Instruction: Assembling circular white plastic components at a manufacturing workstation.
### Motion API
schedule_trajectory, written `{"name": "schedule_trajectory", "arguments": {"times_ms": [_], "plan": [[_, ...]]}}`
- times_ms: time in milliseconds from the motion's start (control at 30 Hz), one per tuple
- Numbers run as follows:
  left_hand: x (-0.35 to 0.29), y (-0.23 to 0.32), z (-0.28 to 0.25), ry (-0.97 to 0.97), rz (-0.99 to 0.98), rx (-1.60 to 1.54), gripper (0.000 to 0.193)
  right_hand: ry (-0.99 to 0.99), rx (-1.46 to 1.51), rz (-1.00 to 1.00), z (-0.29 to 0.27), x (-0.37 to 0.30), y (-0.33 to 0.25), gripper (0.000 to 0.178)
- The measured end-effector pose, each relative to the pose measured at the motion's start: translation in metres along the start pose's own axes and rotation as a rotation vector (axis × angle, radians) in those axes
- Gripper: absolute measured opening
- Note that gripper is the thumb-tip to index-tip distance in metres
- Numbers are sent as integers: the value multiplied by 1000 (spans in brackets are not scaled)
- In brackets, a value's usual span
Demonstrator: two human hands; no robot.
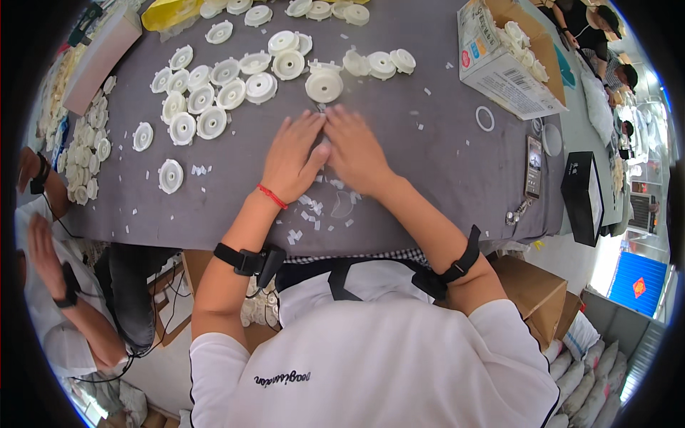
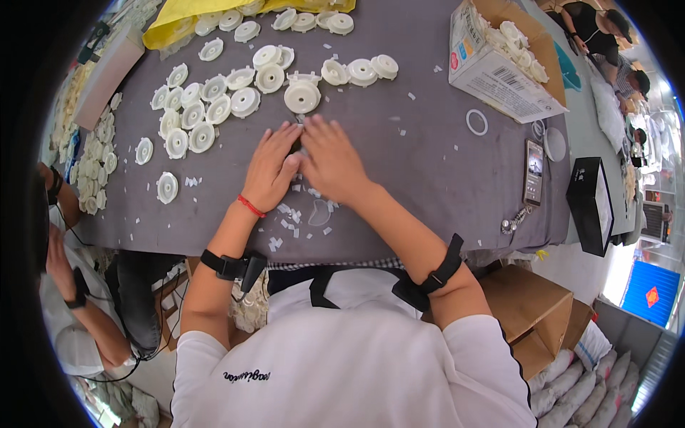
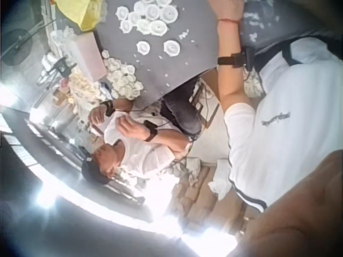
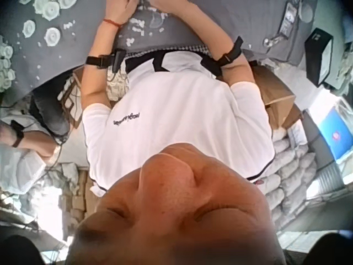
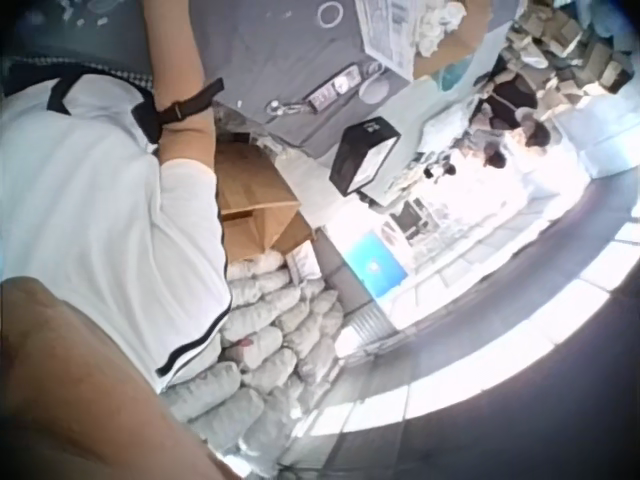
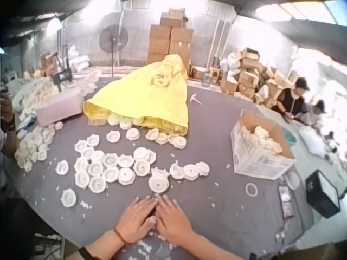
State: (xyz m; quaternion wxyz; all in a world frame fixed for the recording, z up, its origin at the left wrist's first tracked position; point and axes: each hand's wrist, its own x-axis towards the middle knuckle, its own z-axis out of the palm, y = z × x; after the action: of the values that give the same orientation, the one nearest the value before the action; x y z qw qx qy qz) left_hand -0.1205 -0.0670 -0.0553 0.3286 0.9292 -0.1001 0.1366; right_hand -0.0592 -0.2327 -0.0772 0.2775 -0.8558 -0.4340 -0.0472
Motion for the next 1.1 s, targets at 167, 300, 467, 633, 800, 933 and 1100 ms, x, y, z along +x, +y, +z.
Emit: {"name": "schedule_trajectory", "arguments": {"times_ms": [167, 300, 467, 633, 800, 933, 1100], "plan": [[-52, 10, -14, -135, 85, -258, 49, -145, 192, -28, -25, -43, -36, 50], [-71, 23, -21, 77, -51, -241, 60, 44, -45, 175, -31, -60, -30, 46], [-81, 35, -2, 246, -176, -337, 67, 162, 178, 186, 15, -43, -80, 41], [-93, 33, 0, 429, -466, -762, 87, 240, 503, 124, 18, -19, -93, 35], [-84, 36, 0, 495, -412, -794, 82, 125, 630, 16, 15, 3, -62, 40], [-110, 41, -5, 649, -459, -893, 71, -71, 788, -45, 20, -16, -77, 43], [-185, 40, -12, 204, -752, -1523, 51, 78, 925, 152, 6, 7, -68, 49]]}}
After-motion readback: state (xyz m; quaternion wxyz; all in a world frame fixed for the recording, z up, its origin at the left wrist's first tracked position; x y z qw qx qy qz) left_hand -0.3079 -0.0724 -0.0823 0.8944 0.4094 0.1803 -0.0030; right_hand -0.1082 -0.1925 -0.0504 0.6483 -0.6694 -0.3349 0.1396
